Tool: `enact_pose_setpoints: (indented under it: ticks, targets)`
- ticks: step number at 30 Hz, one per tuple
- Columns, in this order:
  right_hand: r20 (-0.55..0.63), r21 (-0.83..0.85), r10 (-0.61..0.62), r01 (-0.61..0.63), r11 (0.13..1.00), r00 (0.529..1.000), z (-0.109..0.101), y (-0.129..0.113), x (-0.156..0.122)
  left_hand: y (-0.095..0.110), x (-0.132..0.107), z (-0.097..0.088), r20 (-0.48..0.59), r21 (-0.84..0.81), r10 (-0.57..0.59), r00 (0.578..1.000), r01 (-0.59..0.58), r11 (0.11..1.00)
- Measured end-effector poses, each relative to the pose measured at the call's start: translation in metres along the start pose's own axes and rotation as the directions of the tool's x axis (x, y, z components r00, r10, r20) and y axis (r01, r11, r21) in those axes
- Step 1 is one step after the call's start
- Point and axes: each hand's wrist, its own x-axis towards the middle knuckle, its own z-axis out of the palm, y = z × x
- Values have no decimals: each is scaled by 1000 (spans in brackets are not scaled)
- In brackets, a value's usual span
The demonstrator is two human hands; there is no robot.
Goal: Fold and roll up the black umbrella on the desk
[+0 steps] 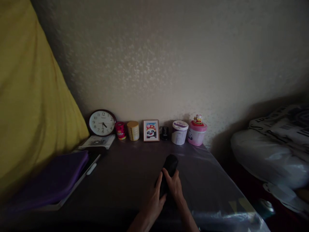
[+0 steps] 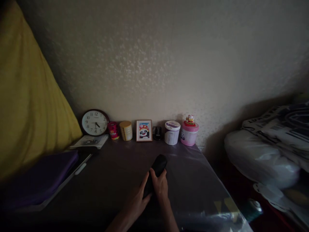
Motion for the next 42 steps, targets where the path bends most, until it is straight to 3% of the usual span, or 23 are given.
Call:
enact_pose_setpoints:
  ticks: [4, 7, 11, 14, 16, 21, 26, 30, 32, 35, 42]
  targets:
    - [-40, -246, -232, 215, 945, 972, -1, 6, -3, -7, -1, 0, 23, 75, -37, 999, 35, 997]
    - [105, -316, -375, 388, 866, 921, 1, 9, -3, -11, -2, 3, 12, 90, -50, 999, 49, 995]
    - [397, -219, -507, 616, 757, 765, -4, 9, 2, -13, -1, 3, 2, 148, -47, 999, 46, 988]
    - [487, -145, -570, 705, 694, 662, -12, 11, 6, -14, -1, 3, 37, 217, -51, 998, 42, 975]
    - [500, -123, -585, 721, 681, 638, -16, 13, 7, -15, -1, 2, 41, 250, -52, 998, 40, 967]
    - [480, -174, -499, 635, 752, 722, -17, 12, 10, -15, -2, 3, 39, 292, -33, 999, 20, 956]
    - [549, -123, -470, 623, 772, 691, -16, 5, 14, -13, -2, 1, 33, 270, -26, 999, 16, 963]
    - [447, 6, -371, 413, 911, 814, -22, 10, 13, -12, -2, -1, 50, 260, -46, 998, 31, 965]
    - [419, 101, -314, 300, 949, 852, -28, 15, 11, -11, -2, -2, 57, 252, -44, 997, 28, 967]
    - [414, 183, -283, 225, 957, 865, -37, 18, 8, -8, -2, -4, 66, 272, -43, 997, 23, 962]
    - [465, 137, -230, 187, 973, 855, -46, 12, 6, -3, -3, -5, 84, 399, -82, 993, 42, 916]
